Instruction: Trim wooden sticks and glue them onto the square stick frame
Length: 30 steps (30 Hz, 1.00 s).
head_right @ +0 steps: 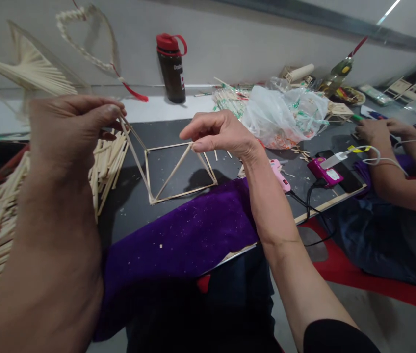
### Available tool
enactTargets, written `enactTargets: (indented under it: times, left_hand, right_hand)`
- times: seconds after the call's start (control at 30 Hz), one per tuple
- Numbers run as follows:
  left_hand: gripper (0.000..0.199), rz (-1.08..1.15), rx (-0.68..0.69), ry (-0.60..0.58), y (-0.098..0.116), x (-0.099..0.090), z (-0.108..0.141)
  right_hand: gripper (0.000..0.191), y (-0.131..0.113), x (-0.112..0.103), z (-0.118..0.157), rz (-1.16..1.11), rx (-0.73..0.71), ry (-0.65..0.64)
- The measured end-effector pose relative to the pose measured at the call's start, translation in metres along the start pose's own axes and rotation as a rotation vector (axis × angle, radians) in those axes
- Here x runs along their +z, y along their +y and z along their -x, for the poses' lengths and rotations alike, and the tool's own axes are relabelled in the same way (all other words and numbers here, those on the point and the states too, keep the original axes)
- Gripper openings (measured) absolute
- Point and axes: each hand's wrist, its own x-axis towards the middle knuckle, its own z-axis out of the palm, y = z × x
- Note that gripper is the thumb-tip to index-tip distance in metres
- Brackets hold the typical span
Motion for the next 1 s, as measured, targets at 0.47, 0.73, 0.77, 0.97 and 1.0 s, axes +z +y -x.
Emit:
enactTargets:
  times: [0.47,0.73,0.77,0.97,1.0]
  left_hand:
    - [0.012,-0.004,0.029,0.006,-0.008,0.002,-0.004]
    - [0.011,-0.052,0.032,-0.011,-0.009,0.002,-0.003]
    - [0.011,-0.048,0.038,-0.014,-0.008,0.001,-0.003]
    - [0.012,-0.008,0.052,-0.020,-0.006,0.001,-0.002]
    - [0.012,-0.008,0.048,-0.020,-0.006,0.001,-0.002]
  right_hand:
    - [0.024,-0.001,0.008,0.001,0.133,-0.059,0.111]
    - [0.016,-0.002,0.009,-0.001,0.144,-0.157,0.120]
    - [0.015,-0.002,0.009,-0.001,0.145,-0.157,0.123]
    - [0.010,-0.004,0.010,0.001,0.138,-0.148,0.126]
    - [0.010,-0.004,0.010,0.001,0.143,-0.143,0.130]
